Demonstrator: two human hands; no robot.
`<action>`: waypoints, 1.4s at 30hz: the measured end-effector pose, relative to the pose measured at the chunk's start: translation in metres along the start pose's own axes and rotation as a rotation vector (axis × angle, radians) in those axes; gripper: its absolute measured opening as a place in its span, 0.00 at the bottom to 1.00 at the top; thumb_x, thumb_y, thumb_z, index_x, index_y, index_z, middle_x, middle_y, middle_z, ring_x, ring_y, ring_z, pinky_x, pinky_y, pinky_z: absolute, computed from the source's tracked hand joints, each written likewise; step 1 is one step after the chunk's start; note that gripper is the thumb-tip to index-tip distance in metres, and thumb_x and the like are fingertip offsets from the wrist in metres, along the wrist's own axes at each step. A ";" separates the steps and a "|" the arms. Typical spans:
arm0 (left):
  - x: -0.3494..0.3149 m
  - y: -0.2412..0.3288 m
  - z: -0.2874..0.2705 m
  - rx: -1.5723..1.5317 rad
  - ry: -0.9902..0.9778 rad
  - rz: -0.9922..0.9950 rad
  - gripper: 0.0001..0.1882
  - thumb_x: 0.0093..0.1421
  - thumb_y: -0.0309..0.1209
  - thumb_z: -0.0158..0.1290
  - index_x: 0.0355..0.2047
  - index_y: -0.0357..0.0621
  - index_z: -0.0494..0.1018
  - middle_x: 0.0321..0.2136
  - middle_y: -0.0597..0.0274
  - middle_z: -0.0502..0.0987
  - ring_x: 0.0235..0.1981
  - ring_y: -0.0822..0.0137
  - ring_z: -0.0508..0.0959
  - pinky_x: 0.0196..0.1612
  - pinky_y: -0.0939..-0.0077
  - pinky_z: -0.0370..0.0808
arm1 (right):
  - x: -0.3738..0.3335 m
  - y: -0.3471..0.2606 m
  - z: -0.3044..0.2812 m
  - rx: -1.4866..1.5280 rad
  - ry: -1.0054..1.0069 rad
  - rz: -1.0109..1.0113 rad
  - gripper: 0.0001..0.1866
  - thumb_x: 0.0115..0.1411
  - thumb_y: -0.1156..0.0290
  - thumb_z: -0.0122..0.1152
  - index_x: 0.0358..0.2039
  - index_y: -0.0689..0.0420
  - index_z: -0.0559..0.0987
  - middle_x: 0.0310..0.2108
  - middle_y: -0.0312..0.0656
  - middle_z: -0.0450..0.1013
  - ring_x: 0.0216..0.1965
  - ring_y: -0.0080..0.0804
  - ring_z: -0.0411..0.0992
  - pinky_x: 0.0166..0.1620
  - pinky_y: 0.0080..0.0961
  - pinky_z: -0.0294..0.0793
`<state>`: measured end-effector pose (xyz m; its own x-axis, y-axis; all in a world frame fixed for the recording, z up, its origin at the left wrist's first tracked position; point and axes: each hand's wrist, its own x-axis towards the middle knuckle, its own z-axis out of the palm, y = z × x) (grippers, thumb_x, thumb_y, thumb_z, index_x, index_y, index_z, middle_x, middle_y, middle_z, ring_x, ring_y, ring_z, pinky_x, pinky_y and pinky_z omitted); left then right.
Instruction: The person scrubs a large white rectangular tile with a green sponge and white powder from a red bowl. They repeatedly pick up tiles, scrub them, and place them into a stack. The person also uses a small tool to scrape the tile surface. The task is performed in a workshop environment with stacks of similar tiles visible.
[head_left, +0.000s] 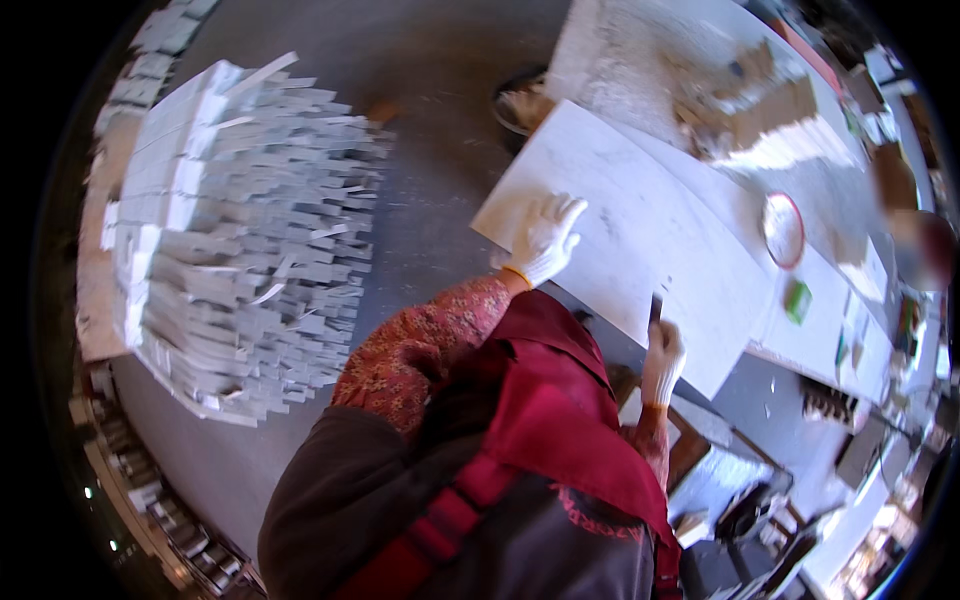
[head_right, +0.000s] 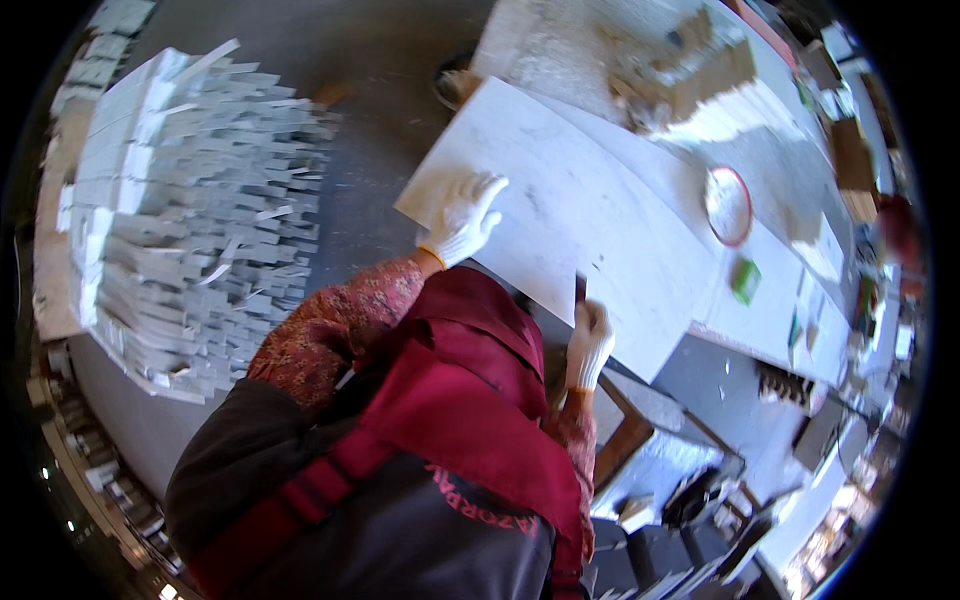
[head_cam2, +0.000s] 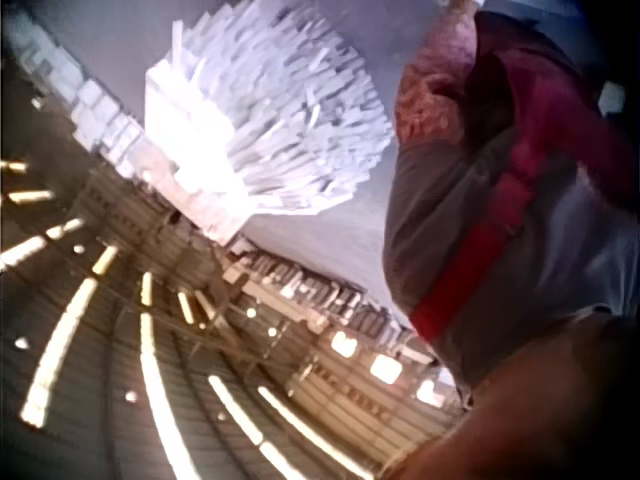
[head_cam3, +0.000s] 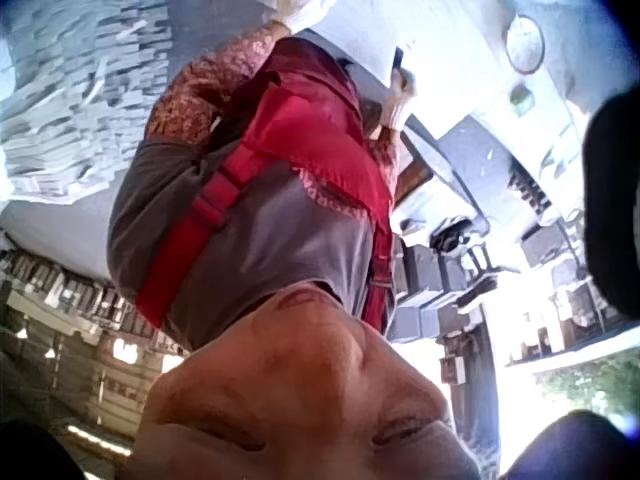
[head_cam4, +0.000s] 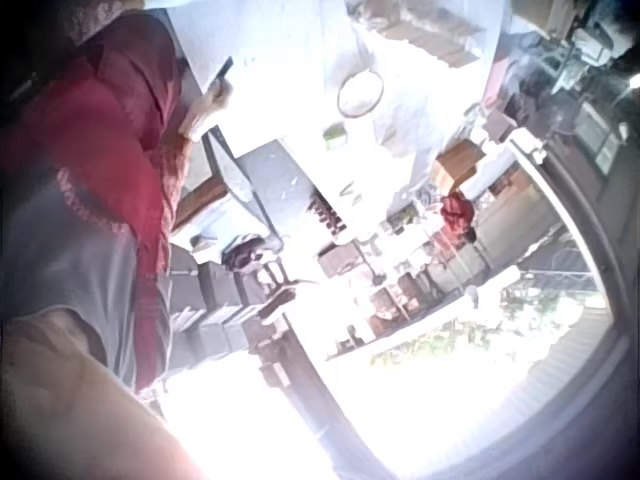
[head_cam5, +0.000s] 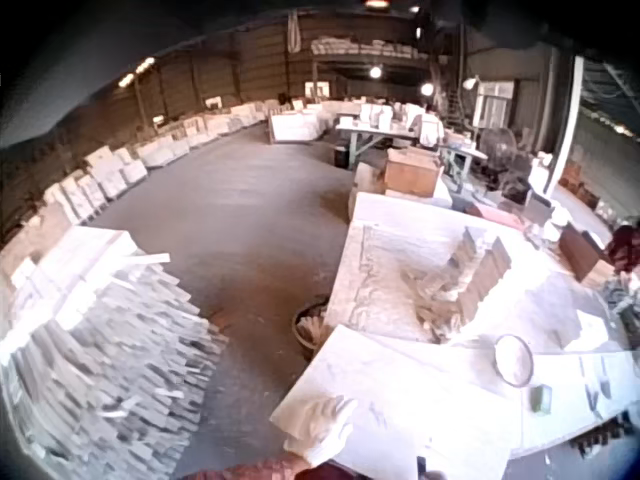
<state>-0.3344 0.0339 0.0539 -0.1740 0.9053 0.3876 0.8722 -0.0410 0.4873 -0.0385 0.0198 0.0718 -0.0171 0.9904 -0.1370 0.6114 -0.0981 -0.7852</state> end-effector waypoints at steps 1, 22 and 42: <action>-0.014 -0.014 0.024 -0.031 -0.033 -0.043 0.25 0.58 0.38 0.56 0.56 0.53 0.71 0.60 0.51 0.67 0.62 0.45 0.63 0.64 0.48 0.56 | 0.011 -0.003 0.002 0.000 0.121 -0.131 0.07 0.61 0.72 0.60 0.35 0.61 0.81 0.25 0.42 0.77 0.29 0.30 0.73 0.36 0.28 0.72; 0.015 0.019 0.043 0.451 -0.152 -0.083 0.26 0.66 0.50 0.45 0.61 0.60 0.69 0.64 0.55 0.65 0.65 0.46 0.61 0.66 0.45 0.53 | 0.087 0.039 0.001 -0.600 0.093 -0.484 0.21 0.55 0.71 0.59 0.49 0.39 0.82 0.26 0.39 0.71 0.31 0.42 0.70 0.34 0.38 0.71; 0.016 0.022 0.044 0.474 -0.086 -0.050 0.24 0.64 0.49 0.47 0.58 0.60 0.71 0.61 0.55 0.67 0.62 0.48 0.64 0.65 0.44 0.56 | 0.089 0.032 0.006 -0.637 0.133 -0.420 0.22 0.57 0.72 0.56 0.53 0.40 0.79 0.26 0.42 0.71 0.30 0.45 0.71 0.33 0.40 0.73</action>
<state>-0.2979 0.0664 0.0360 -0.2003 0.9338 0.2964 0.9794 0.1829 0.0857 -0.0252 0.1044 0.0313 -0.2774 0.9395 0.2010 0.9125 0.3232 -0.2509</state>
